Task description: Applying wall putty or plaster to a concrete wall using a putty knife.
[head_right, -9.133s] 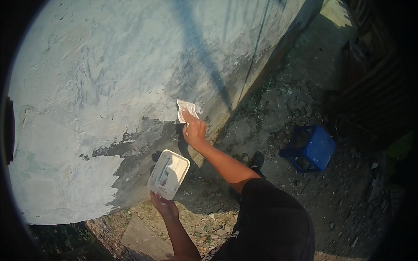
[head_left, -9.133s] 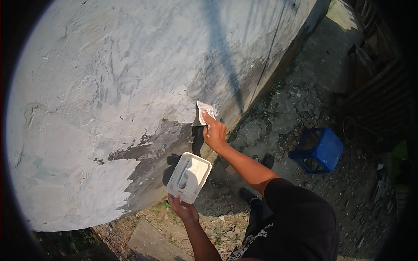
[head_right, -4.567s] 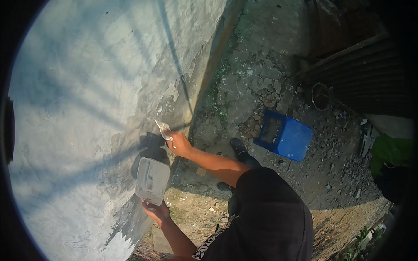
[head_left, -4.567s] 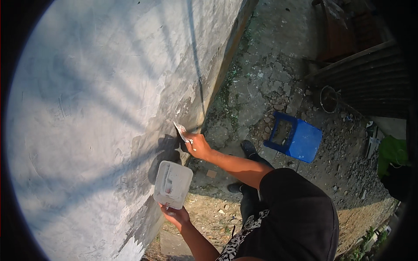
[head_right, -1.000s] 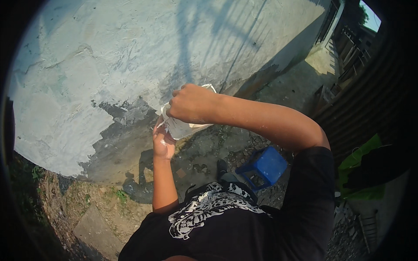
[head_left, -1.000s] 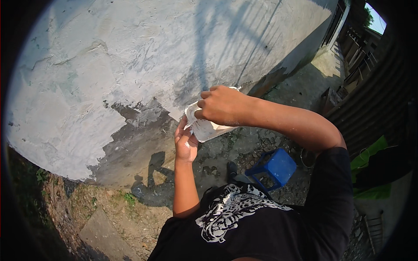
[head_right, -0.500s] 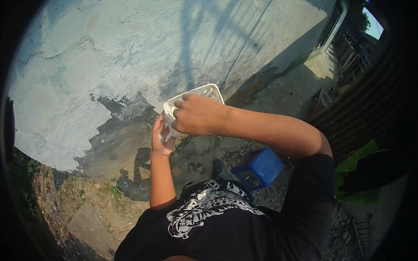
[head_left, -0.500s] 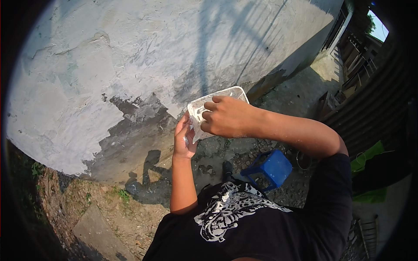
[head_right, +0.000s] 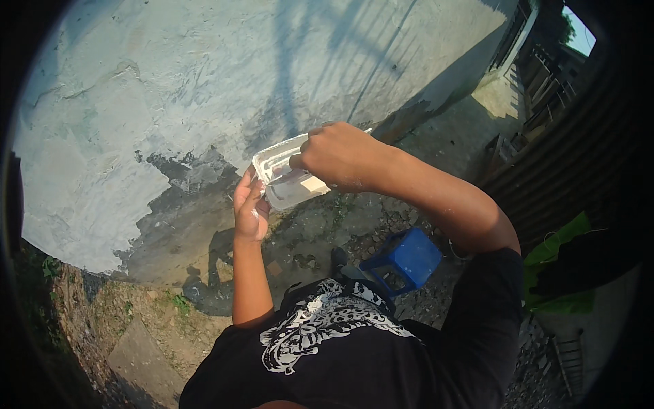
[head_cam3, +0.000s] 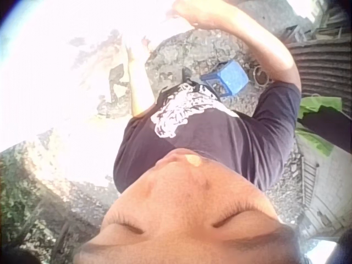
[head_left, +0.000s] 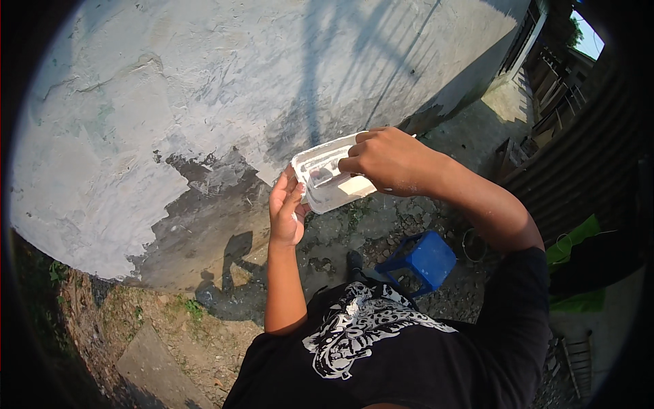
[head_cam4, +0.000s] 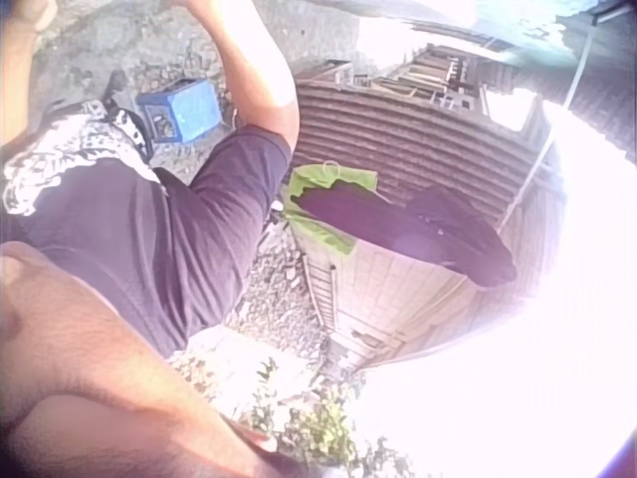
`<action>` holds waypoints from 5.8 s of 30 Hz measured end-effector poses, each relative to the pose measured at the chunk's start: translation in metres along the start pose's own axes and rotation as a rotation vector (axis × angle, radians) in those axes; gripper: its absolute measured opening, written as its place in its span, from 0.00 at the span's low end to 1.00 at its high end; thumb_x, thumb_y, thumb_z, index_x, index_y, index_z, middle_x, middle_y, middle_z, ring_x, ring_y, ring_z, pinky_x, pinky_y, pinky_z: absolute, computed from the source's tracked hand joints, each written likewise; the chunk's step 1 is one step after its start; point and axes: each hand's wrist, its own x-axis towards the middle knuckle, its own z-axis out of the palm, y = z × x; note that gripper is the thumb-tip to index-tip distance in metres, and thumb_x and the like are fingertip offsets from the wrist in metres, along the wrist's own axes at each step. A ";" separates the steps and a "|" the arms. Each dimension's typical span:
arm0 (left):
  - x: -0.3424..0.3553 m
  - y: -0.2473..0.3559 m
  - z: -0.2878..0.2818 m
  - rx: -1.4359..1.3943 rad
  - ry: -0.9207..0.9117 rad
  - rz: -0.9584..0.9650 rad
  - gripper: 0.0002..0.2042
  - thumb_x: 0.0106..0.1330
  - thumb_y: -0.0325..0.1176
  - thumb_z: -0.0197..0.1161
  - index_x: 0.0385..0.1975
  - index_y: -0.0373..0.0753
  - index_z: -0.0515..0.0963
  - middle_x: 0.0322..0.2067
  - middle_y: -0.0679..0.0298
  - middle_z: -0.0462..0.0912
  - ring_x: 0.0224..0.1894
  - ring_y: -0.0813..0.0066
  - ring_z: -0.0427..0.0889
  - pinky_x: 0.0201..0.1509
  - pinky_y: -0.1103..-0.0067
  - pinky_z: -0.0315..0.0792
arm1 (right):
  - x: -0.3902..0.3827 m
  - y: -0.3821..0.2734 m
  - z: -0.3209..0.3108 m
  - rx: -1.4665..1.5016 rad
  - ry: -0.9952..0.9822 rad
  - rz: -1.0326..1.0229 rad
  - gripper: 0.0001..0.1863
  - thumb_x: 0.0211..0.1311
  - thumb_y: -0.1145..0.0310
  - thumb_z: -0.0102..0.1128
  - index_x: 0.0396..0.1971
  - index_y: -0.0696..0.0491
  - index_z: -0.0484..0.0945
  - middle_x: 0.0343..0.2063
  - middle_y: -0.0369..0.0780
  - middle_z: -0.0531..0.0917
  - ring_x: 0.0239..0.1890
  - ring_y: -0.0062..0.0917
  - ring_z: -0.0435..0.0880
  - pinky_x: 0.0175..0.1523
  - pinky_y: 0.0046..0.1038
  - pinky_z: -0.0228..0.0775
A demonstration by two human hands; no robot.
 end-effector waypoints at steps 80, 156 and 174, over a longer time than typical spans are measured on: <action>0.216 -0.230 -0.114 0.287 0.595 -0.381 0.27 0.69 0.40 0.55 0.66 0.40 0.63 0.62 0.58 0.71 0.63 0.62 0.72 0.64 0.64 0.70 | -0.027 0.312 0.633 1.196 1.247 1.706 0.11 0.59 0.76 0.60 0.40 0.63 0.83 0.30 0.42 0.86 0.32 0.21 0.83 0.38 0.26 0.73; 0.053 -0.155 -0.194 0.297 0.663 -0.191 0.33 0.59 0.30 0.53 0.69 0.36 0.58 0.64 0.52 0.66 0.66 0.54 0.68 0.68 0.58 0.66 | 0.070 0.275 0.600 0.997 1.482 1.406 0.21 0.57 0.82 0.51 0.52 0.62 0.79 0.47 0.50 0.84 0.52 0.34 0.84 0.57 0.29 0.73; 0.079 -0.172 -0.193 0.327 0.635 -0.221 0.33 0.57 0.31 0.55 0.67 0.36 0.61 0.63 0.52 0.68 0.66 0.55 0.67 0.68 0.59 0.65 | 0.051 0.250 0.633 1.134 1.404 1.640 0.17 0.57 0.81 0.51 0.47 0.61 0.81 0.33 0.42 0.86 0.37 0.23 0.83 0.46 0.25 0.73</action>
